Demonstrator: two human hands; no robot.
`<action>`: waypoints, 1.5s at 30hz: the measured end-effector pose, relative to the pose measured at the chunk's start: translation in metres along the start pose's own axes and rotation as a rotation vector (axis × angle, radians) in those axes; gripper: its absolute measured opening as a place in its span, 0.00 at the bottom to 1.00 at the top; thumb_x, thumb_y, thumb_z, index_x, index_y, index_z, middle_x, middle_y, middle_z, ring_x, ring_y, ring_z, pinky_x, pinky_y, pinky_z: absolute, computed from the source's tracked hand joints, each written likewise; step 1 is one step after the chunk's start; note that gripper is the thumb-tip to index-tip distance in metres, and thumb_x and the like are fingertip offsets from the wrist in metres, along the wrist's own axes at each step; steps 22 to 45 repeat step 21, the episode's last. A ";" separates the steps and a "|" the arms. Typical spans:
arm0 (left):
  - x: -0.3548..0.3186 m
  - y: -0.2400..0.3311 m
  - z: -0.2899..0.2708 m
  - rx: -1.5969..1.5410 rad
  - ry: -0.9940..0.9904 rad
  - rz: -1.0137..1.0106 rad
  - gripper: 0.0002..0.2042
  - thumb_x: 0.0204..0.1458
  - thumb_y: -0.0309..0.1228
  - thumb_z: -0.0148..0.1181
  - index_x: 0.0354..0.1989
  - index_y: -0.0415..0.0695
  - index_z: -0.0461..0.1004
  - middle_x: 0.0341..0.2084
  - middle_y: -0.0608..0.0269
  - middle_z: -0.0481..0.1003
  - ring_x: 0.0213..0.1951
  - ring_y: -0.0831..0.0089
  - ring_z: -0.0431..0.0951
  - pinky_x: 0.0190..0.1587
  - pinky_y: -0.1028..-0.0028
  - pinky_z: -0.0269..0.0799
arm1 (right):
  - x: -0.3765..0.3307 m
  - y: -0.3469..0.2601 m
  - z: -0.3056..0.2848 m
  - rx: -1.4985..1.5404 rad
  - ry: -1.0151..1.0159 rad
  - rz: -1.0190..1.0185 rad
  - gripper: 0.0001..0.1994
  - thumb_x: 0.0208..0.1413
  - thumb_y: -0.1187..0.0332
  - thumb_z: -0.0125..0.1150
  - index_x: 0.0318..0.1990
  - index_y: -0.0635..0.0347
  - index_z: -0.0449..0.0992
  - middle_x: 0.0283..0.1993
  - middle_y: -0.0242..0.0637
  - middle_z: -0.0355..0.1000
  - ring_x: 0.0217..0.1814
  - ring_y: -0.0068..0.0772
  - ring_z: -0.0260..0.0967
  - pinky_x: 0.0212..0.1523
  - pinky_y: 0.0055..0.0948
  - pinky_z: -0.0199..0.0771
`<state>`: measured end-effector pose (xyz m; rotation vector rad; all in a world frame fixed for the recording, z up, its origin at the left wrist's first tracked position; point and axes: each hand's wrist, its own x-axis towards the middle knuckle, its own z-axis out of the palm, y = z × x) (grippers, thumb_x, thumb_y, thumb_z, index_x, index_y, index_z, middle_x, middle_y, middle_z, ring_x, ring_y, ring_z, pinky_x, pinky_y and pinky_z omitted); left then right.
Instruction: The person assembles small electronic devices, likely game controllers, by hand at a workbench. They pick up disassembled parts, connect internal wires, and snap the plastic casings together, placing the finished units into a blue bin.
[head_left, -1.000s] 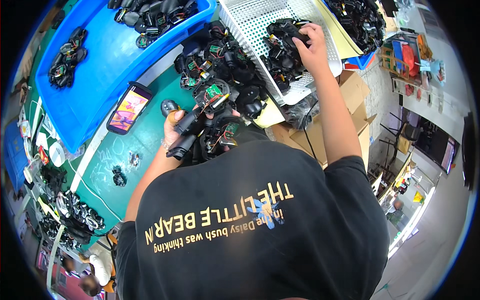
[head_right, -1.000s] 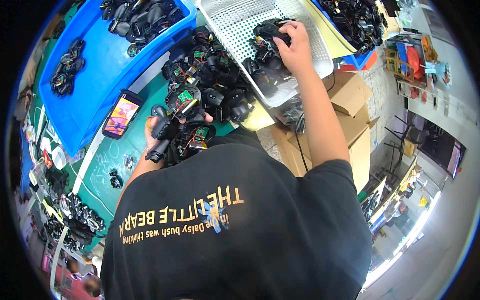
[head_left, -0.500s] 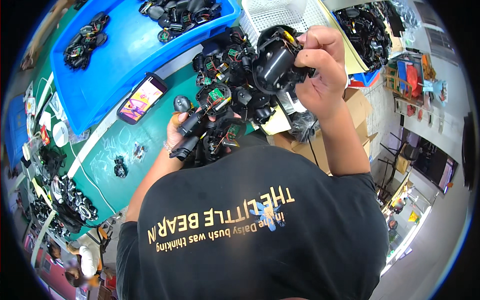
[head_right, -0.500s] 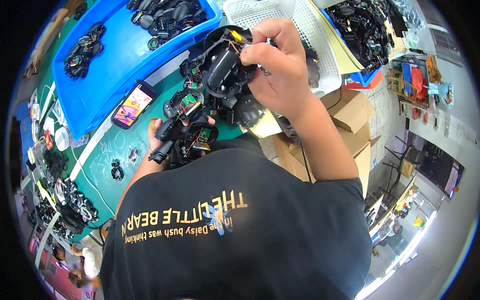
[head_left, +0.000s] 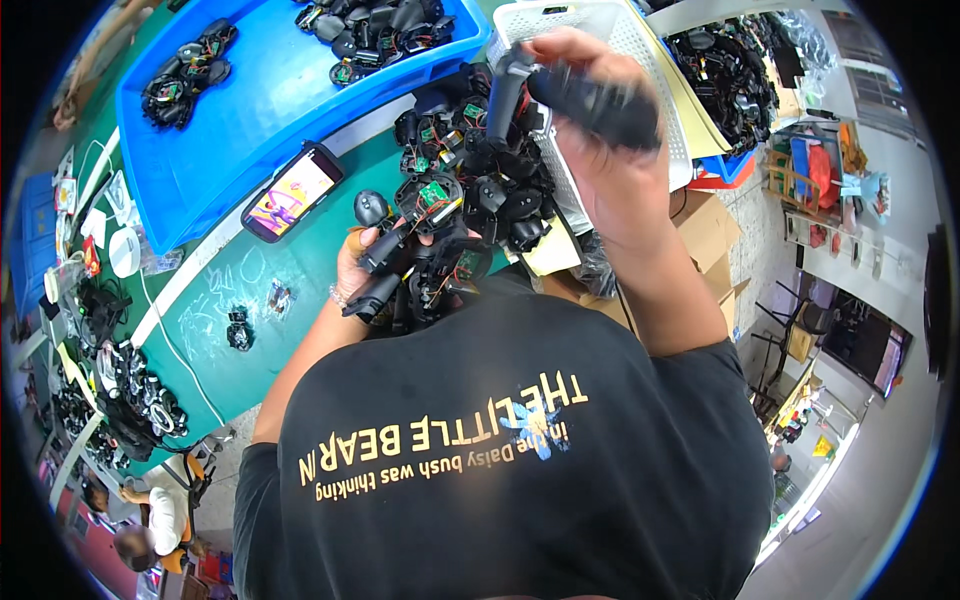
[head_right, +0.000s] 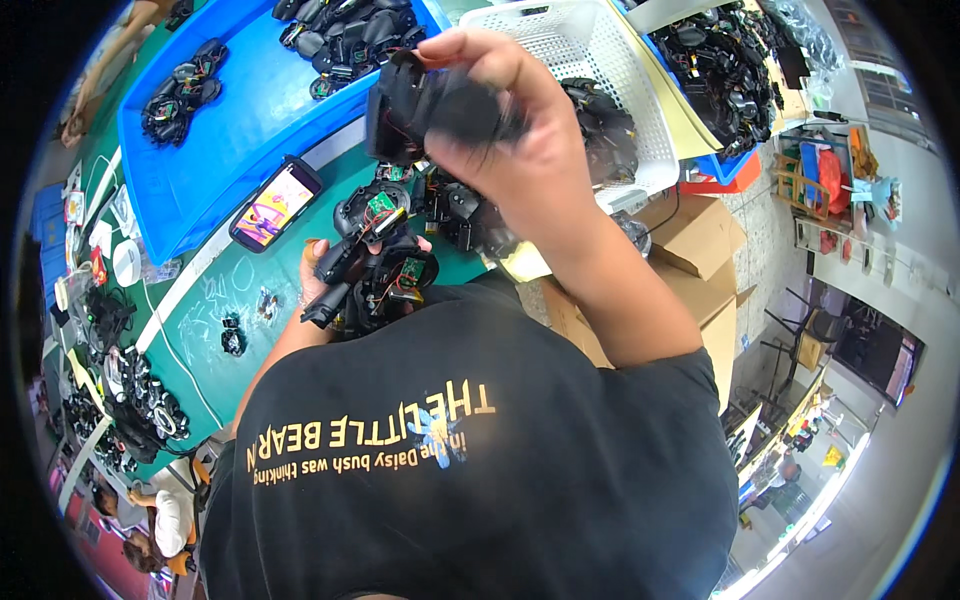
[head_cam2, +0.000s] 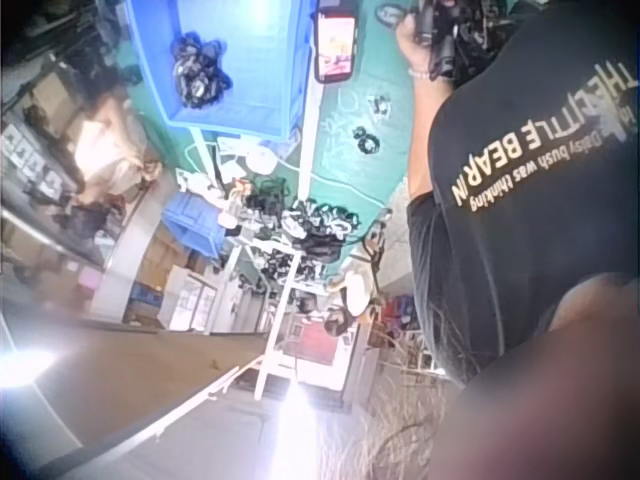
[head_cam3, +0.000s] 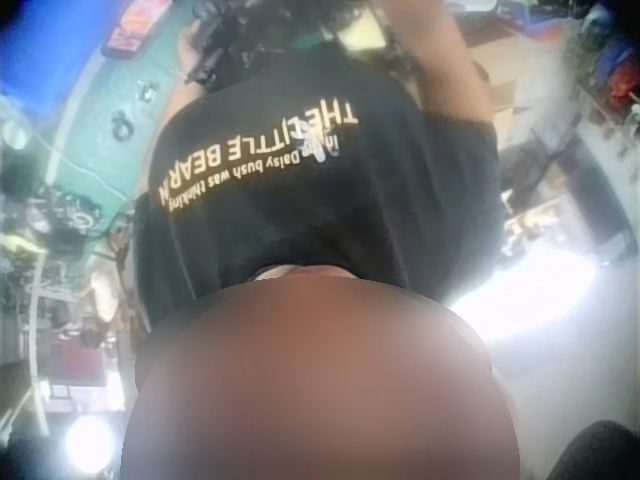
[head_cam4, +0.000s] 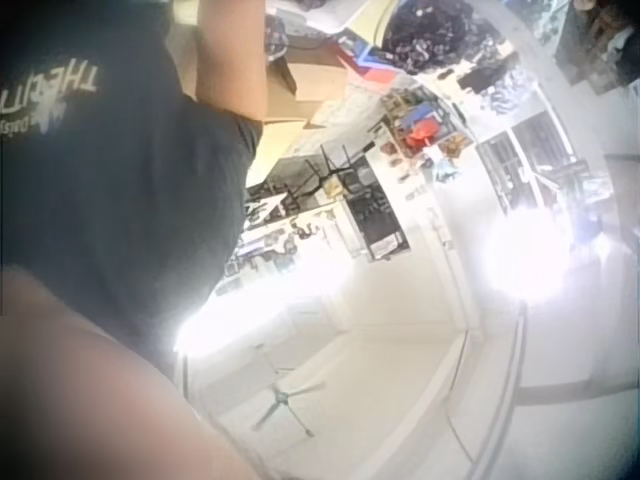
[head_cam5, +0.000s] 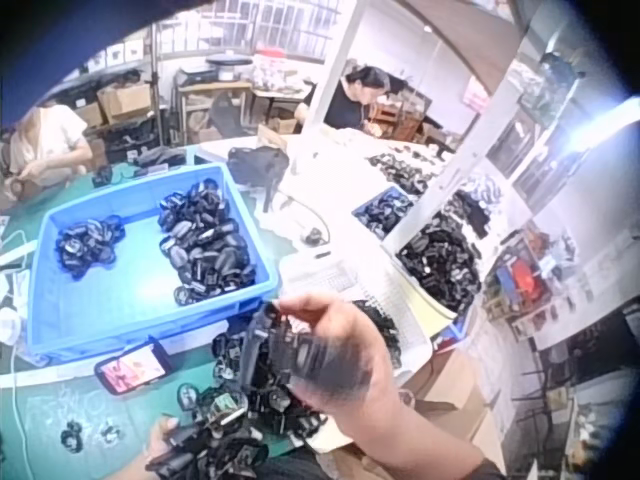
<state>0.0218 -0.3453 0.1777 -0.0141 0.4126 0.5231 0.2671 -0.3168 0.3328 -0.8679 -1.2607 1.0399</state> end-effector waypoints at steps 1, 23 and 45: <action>-0.001 -0.001 -0.002 -0.011 0.014 0.005 0.25 0.38 0.46 0.64 0.40 0.37 0.74 0.38 0.49 0.75 0.51 0.52 0.70 0.59 0.56 0.59 | -0.001 0.003 0.005 0.115 0.092 0.114 0.18 0.56 0.65 0.59 0.52 0.62 0.68 0.60 0.48 0.61 0.65 0.46 0.57 0.58 0.38 0.63; -0.009 0.006 -0.005 0.084 0.051 0.033 0.26 0.38 0.46 0.64 0.43 0.42 0.73 0.39 0.48 0.75 0.49 0.50 0.71 0.54 0.50 0.65 | 0.022 0.001 -0.005 -0.416 -0.015 0.066 0.17 0.55 0.69 0.59 0.52 0.64 0.71 0.49 0.37 0.70 0.50 0.25 0.65 0.52 0.24 0.61; -0.009 0.006 -0.005 0.084 0.051 0.033 0.26 0.38 0.46 0.64 0.43 0.42 0.73 0.39 0.48 0.75 0.49 0.50 0.71 0.54 0.50 0.65 | 0.022 0.001 -0.005 -0.416 -0.015 0.066 0.17 0.55 0.69 0.59 0.52 0.64 0.71 0.49 0.37 0.70 0.50 0.25 0.65 0.52 0.24 0.61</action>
